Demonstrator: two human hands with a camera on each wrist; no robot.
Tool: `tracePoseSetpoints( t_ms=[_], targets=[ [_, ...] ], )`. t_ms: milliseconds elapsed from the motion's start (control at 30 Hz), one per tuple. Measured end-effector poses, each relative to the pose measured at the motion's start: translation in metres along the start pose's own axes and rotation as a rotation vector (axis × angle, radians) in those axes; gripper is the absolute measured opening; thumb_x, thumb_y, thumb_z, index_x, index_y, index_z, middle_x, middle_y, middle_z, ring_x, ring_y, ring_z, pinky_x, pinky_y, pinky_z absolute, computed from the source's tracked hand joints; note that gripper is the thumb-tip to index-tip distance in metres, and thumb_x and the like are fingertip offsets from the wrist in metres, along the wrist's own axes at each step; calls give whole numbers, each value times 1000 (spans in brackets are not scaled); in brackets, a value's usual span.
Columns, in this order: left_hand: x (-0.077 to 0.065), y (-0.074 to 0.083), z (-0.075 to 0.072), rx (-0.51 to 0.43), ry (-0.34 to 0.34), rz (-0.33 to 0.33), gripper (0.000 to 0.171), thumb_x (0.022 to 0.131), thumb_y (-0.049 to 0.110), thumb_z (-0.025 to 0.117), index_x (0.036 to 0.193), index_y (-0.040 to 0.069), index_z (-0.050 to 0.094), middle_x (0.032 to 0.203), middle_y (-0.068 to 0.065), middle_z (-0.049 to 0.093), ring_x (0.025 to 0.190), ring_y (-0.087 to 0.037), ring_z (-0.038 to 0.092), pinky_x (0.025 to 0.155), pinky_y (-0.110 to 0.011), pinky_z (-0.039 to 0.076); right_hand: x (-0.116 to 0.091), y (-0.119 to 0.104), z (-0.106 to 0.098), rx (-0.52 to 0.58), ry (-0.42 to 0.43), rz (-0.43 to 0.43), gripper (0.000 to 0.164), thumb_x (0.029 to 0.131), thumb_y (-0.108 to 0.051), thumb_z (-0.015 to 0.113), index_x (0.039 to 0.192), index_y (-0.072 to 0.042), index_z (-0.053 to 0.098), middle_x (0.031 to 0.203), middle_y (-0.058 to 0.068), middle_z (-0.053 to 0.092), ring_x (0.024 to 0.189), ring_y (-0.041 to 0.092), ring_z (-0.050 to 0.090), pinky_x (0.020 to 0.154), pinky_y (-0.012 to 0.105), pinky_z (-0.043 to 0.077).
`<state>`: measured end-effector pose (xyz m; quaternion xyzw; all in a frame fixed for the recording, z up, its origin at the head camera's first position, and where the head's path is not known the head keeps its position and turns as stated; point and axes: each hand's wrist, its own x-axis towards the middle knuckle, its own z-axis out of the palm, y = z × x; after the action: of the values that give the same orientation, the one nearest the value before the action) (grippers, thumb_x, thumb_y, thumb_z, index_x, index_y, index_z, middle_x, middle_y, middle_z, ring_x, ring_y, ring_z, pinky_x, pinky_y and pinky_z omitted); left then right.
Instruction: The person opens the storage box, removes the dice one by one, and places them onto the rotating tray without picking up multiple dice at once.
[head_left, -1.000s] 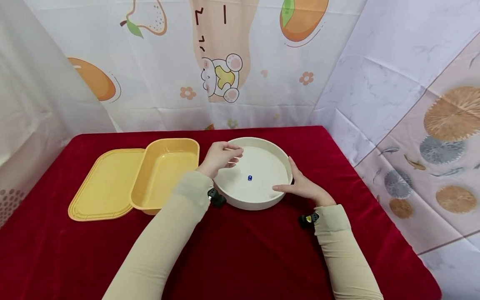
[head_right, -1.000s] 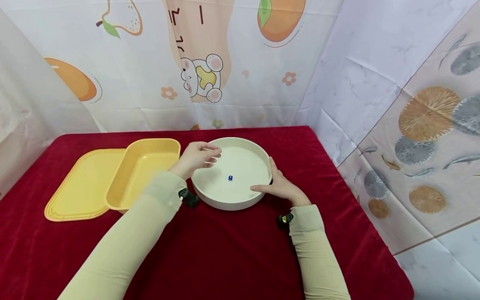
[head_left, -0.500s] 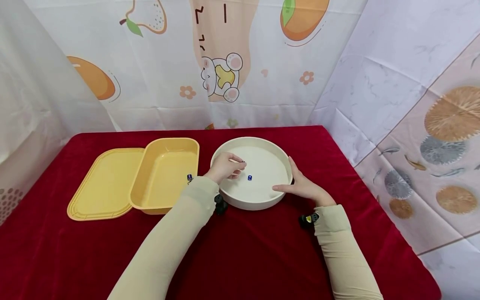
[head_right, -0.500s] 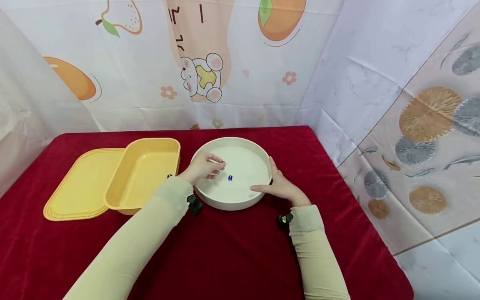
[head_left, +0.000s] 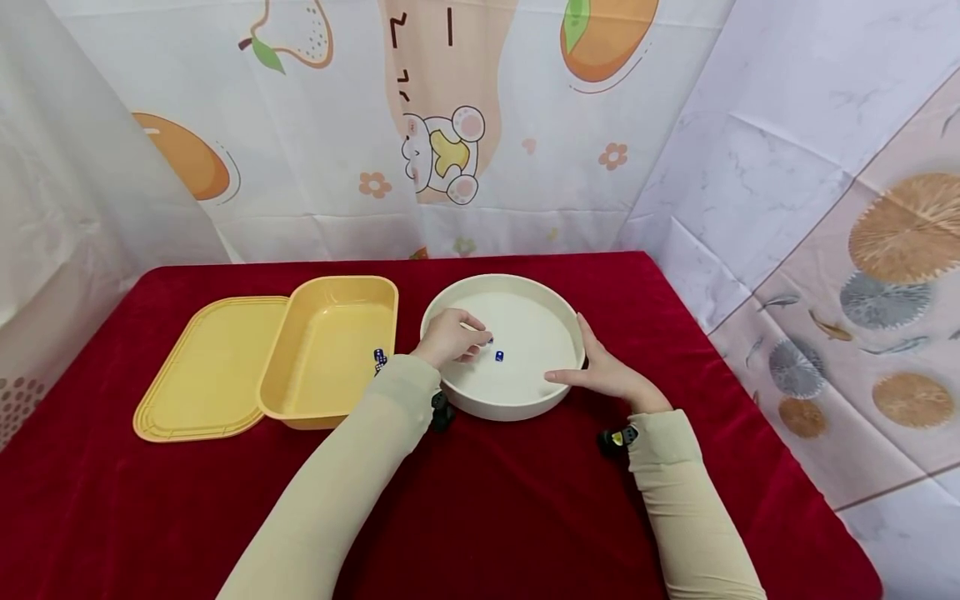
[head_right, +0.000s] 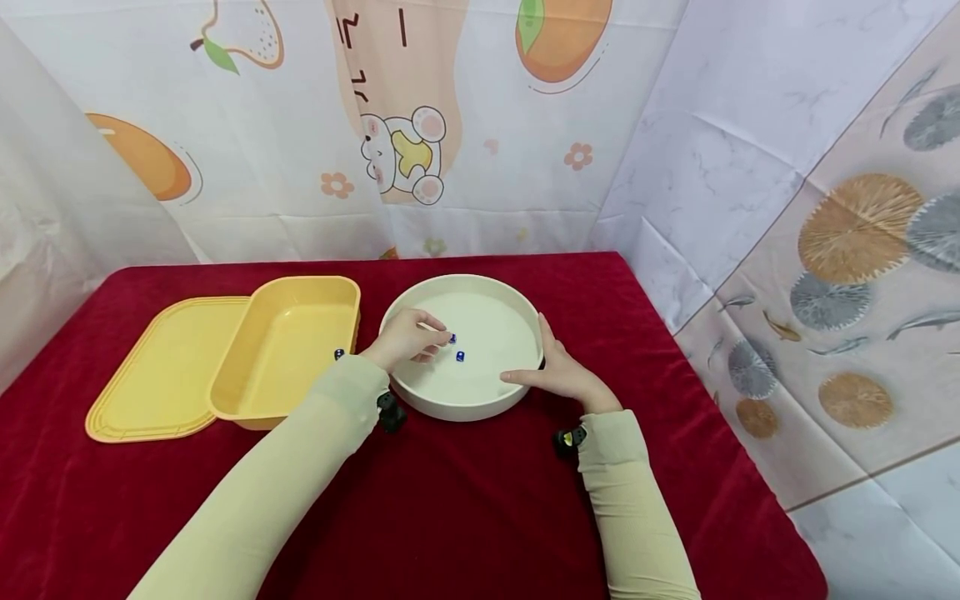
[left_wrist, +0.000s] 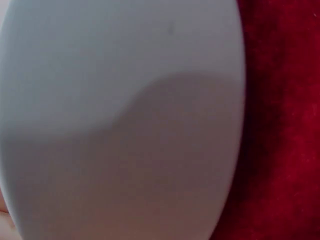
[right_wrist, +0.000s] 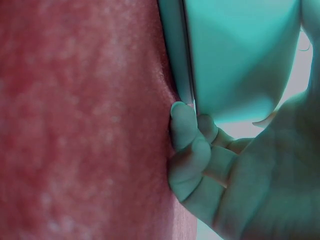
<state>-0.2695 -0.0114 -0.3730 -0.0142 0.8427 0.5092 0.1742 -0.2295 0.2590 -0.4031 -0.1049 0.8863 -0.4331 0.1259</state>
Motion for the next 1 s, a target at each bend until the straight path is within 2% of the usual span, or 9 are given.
tracePoseSetpoints(
  t_ms=[300,600,800,1000],
  targets=[
    [0,1,-1,0,-3,-12,23,92,22,71,110,8,69,97,-10,72,76,-15,65,67,-25,57,0,-1,0,4,-2,-4,122,81,-38,79,157,-7,-12,167,13,-7,154,32,-2,121,59,9],
    [-1,7,-5,-63,-8,5,25,95,25,68,114,8,67,107,-11,71,82,-20,67,68,-24,57,-1,-2,0,12,-1,0,122,81,-38,78,158,-7,-12,167,12,-7,154,32,-2,121,59,9],
    [-6,15,-17,-103,-14,24,28,95,28,67,116,9,67,111,-11,70,95,-29,68,69,-23,57,-1,-3,0,24,-3,-4,121,82,-37,78,158,-7,-12,167,12,-8,154,32,-3,121,60,8],
    [-11,22,-33,-169,-29,40,30,96,28,66,119,9,67,119,-16,68,108,-36,64,73,-25,57,-2,-4,-1,18,-4,-2,121,82,-37,78,157,-7,-12,167,12,-9,154,32,-3,122,59,8]
  ],
)
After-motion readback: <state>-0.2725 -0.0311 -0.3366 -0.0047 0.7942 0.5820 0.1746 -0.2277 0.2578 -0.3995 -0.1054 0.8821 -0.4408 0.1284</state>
